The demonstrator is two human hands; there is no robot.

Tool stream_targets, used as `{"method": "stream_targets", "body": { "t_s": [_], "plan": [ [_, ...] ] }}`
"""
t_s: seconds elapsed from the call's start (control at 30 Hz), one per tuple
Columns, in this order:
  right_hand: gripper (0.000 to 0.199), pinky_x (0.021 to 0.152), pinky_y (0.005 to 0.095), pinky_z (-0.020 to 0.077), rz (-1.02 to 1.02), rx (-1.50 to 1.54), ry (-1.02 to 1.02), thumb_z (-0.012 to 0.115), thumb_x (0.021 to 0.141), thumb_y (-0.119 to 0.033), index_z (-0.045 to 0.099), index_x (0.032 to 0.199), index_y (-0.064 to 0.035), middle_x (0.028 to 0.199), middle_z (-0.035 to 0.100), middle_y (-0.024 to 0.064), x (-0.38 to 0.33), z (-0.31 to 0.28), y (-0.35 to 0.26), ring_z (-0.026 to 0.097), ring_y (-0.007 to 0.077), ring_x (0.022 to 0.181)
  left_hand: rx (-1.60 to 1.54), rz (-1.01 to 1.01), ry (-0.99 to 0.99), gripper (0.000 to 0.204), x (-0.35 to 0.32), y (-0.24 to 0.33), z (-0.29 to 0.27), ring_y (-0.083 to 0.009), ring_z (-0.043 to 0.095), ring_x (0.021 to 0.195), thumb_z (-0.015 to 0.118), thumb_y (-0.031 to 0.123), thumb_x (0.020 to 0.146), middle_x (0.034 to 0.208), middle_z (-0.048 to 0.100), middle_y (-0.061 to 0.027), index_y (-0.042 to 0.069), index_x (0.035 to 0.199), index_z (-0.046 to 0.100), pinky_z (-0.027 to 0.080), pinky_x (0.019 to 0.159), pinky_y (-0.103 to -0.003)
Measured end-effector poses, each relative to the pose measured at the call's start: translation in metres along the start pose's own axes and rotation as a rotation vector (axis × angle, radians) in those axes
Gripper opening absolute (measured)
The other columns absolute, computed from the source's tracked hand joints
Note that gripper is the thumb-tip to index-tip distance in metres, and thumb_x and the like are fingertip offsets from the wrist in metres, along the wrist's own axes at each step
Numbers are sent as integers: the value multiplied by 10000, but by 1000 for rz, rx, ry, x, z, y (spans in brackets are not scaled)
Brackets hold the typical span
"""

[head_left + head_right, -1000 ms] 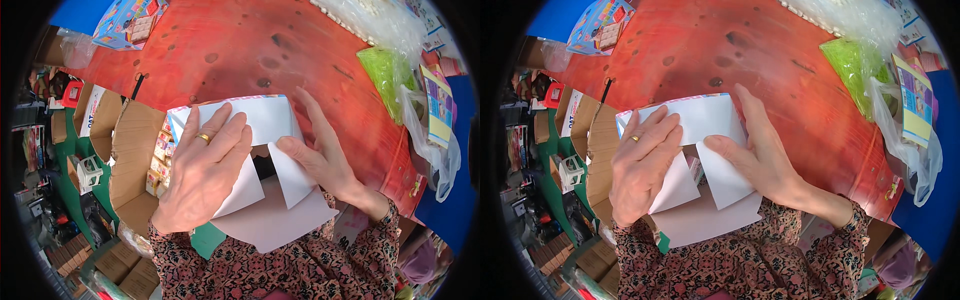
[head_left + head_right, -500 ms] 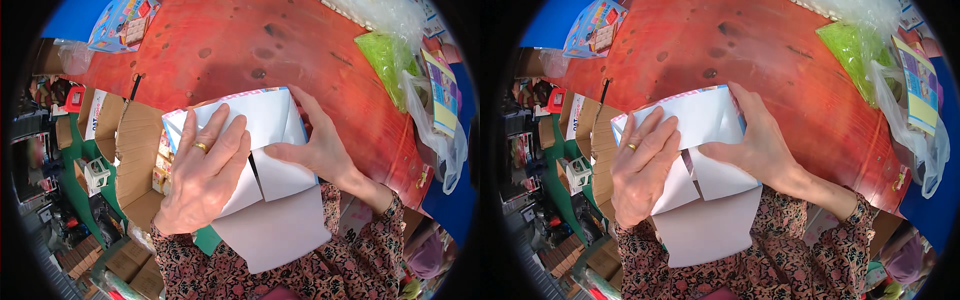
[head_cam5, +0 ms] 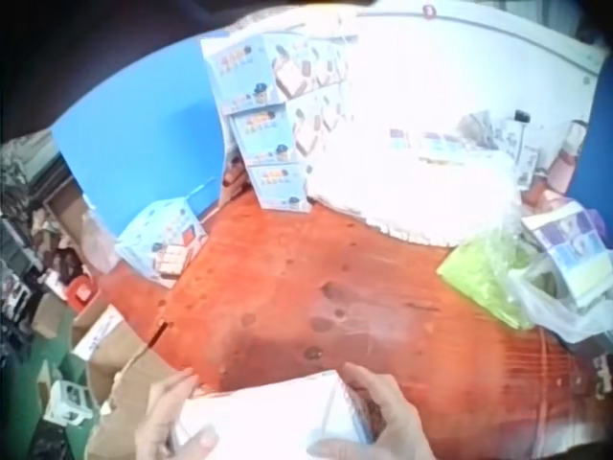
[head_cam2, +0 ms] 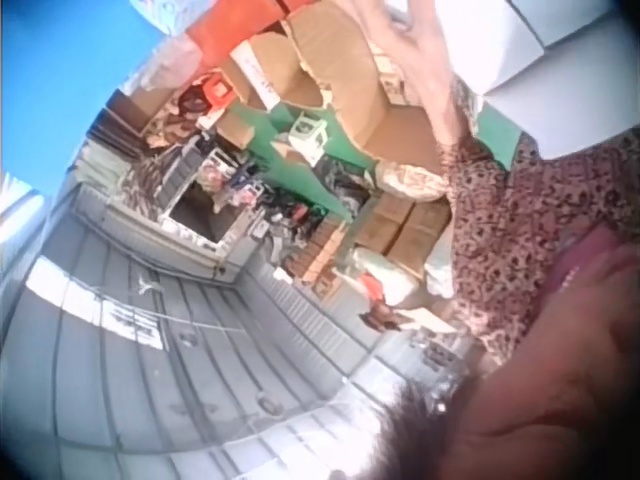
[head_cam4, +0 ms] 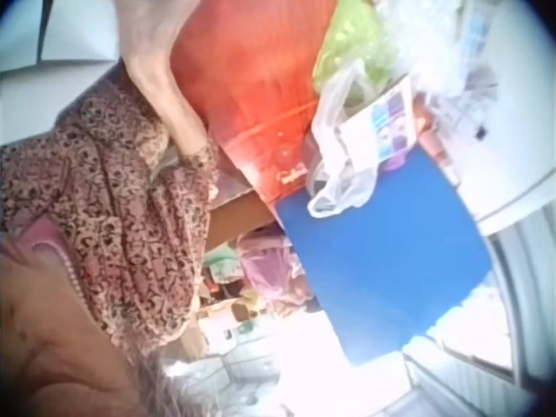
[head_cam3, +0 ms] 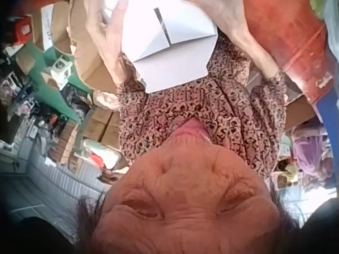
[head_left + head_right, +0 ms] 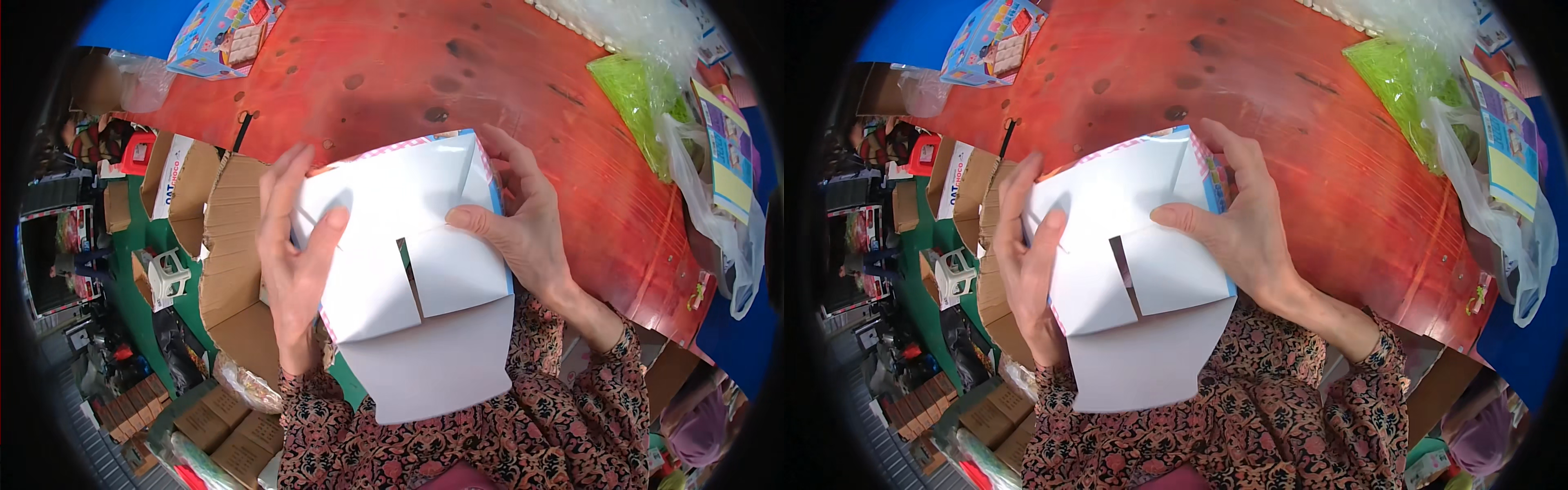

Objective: Assemble and fold a printed cardboard toy box on a workbench.

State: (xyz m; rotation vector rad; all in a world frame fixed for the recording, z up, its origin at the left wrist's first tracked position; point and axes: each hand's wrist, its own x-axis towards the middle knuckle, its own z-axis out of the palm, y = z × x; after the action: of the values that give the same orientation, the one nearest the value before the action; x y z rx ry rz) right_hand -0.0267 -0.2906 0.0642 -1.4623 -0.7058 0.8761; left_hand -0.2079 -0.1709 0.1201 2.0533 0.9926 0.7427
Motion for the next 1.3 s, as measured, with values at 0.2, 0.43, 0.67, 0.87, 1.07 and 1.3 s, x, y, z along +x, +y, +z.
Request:
{"method": "stream_targets", "body": {
  "t_s": [0.2, 0.43, 0.67, 0.87, 1.07, 1.3],
  "plan": [
    [740, 924, 305, 458, -36, 318, -31, 802, 714, -96, 431, 1346, 3, 1186, 520, 97, -14, 16, -50, 534, 183, 1095, -229, -35, 211, 557, -31, 35, -23, -233, 484, 1128, 684, 150, 749, 1214, 501, -136, -45, 1250, 537, 339, 1011, -357],
    [698, 964, 287, 433, -216, 295, -79, 771, 748, -106, 435, 1348, 17, 1191, 589, 100, -16, 8, -87, 574, 165, 1076, -75, 211, 327, 647, -39, 66, -43, -270, 498, 1100, 705, 211, 727, 1203, 504, -211, -103, 1255, 503, 353, 987, -370],
    [620, 838, 278, 511, -315, 224, 24, 737, 746, -148, 507, 1297, 18, 1071, 645, 158, -11, -30, -129, 641, 190, 938, -79, 305, 304, 588, -14, 98, -13, -262, 523, 1064, 757, 28, 679, 1158, 519, -147, -36, 1226, 549, 404, 947, -358],
    [474, 718, 237, 505, -261, 51, -14, 729, 811, -153, 558, 1226, 2, 973, 660, 83, 47, -70, -85, 622, 114, 837, 116, 317, 224, 646, 25, 81, 48, -325, 469, 1096, 807, 145, 679, 1137, 449, -174, -50, 1220, 513, 407, 912, -405],
    [438, 651, 239, 505, -158, 71, 0, 723, 814, -189, 585, 1181, 5, 927, 670, 84, 65, -87, -62, 628, 103, 752, 362, 294, 104, 693, 49, 80, 67, -376, 431, 1096, 831, 260, 669, 1132, 432, -216, -61, 1190, 507, 389, 911, -465],
    [487, 767, 291, 490, -219, -178, 102, 722, 811, -242, 573, 1187, 30, 1061, 627, 124, 73, -86, -49, 604, 178, 921, 593, 395, -60, 672, 71, 90, 70, -402, 468, 1047, 831, 434, 620, 979, 521, -208, -57, 954, 516, 355, 917, -525]
  ]
}}
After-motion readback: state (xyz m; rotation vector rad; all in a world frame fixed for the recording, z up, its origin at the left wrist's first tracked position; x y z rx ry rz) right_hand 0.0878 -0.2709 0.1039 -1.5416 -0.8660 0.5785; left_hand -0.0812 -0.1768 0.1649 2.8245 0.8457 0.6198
